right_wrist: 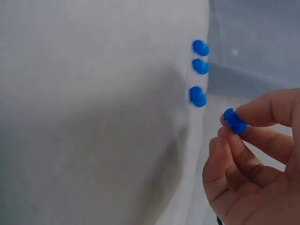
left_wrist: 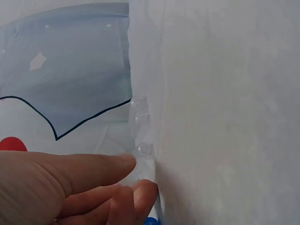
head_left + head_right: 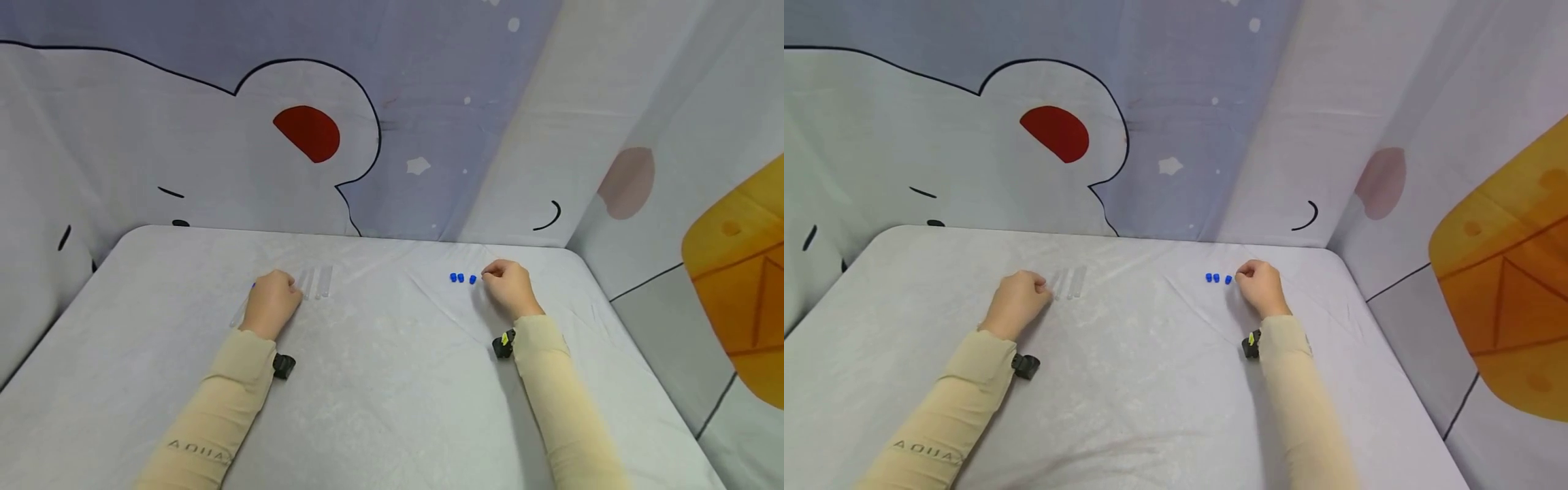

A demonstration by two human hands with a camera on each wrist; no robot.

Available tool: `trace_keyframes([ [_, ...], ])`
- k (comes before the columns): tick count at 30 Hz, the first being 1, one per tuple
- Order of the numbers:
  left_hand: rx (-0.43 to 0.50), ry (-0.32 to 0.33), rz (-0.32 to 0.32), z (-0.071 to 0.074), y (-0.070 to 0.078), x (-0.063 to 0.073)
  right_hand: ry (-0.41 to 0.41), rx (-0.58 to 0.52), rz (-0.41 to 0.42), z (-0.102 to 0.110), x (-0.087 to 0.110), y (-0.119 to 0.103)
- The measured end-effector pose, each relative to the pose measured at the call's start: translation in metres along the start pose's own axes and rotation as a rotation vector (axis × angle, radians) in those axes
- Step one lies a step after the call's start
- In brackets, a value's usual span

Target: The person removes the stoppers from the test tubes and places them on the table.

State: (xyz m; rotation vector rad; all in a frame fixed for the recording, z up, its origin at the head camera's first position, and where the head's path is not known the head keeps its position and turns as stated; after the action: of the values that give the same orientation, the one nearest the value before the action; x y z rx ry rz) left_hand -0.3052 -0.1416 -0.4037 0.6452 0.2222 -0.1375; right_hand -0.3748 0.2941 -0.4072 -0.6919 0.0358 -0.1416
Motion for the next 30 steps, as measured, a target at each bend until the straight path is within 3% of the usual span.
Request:
trace_keyframes([
  [4, -0.01, -0.029, -0.012, -0.003, 0.002, -0.001, -0.059, 0.058, -0.046, -0.004, -0.008, 0.014],
  [11, -0.029, -0.079, -0.019, -0.009, 0.002, -0.002, -0.147, 0.052, -0.12, -0.015, -0.015, 0.023],
  [22, -0.051, -0.09, -0.034, -0.007, 0.005, 0.001, -0.144, 0.058, -0.129, -0.02, -0.015, 0.018],
  [30, -0.029, -0.067, -0.03, 0.012, 0.002, 0.008, -0.098, 0.115, -0.089, -0.016, -0.01, 0.009],
])
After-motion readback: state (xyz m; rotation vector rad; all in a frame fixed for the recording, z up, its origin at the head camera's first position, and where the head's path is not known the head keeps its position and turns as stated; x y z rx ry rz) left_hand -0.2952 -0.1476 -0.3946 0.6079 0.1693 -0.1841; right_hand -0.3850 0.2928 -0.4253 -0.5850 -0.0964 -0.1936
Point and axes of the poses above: each hand's wrist, its own x-axis away from the middle knuckle, its own z-axis out of the back of the hand, y = z × x, the point moved 9 cm from there along -x, towards the middle knuckle, and after that the axes turned 9 degrees about -z, right-handed, at the moved point
